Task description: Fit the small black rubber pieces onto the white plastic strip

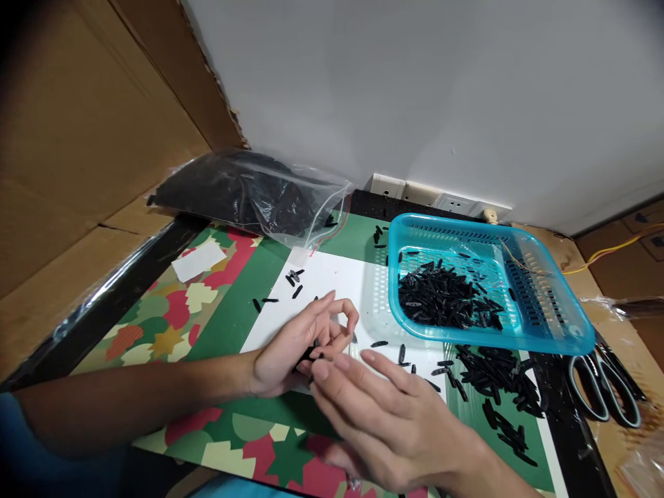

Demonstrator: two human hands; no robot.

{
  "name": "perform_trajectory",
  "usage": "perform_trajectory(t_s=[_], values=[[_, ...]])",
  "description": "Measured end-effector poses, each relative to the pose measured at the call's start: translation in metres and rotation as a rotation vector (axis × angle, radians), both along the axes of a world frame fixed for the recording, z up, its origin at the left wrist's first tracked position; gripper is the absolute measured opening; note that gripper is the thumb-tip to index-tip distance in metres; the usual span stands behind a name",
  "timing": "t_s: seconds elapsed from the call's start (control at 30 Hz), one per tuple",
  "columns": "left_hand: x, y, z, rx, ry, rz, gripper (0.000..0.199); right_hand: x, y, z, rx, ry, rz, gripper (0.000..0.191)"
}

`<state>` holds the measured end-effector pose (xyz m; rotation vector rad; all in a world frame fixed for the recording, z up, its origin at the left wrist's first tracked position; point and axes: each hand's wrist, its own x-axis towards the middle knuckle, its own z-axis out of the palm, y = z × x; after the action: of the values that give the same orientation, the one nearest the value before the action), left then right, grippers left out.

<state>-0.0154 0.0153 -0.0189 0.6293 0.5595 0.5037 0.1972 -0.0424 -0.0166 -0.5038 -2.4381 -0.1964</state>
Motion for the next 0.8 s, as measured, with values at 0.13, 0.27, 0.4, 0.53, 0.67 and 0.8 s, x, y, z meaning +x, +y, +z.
perform_trajectory(t_s=[0.13,0.27,0.4,0.53,0.67,0.8], values=[[-0.001,-0.003,0.006,0.010,0.117,-0.051,0.042,0.015,0.003,0.000,-0.222,0.142,-0.063,0.062],[-0.002,-0.006,0.007,0.114,0.060,-0.114,0.039,0.024,0.003,0.003,-0.674,0.257,-0.021,0.068],[-0.003,-0.007,0.003,0.156,0.035,-0.094,0.035,0.027,0.002,0.007,-1.023,0.359,0.038,0.073],[-0.002,-0.009,0.000,0.219,0.061,0.011,0.039,0.028,0.001,0.008,-1.187,0.465,0.032,0.070],[-0.001,-0.011,0.000,0.249,0.042,0.053,0.040,0.029,0.000,0.007,-1.194,0.492,0.009,0.061],[0.000,-0.013,0.001,0.304,0.037,0.052,0.043,0.024,-0.002,0.002,-1.189,0.565,-0.119,0.048]])
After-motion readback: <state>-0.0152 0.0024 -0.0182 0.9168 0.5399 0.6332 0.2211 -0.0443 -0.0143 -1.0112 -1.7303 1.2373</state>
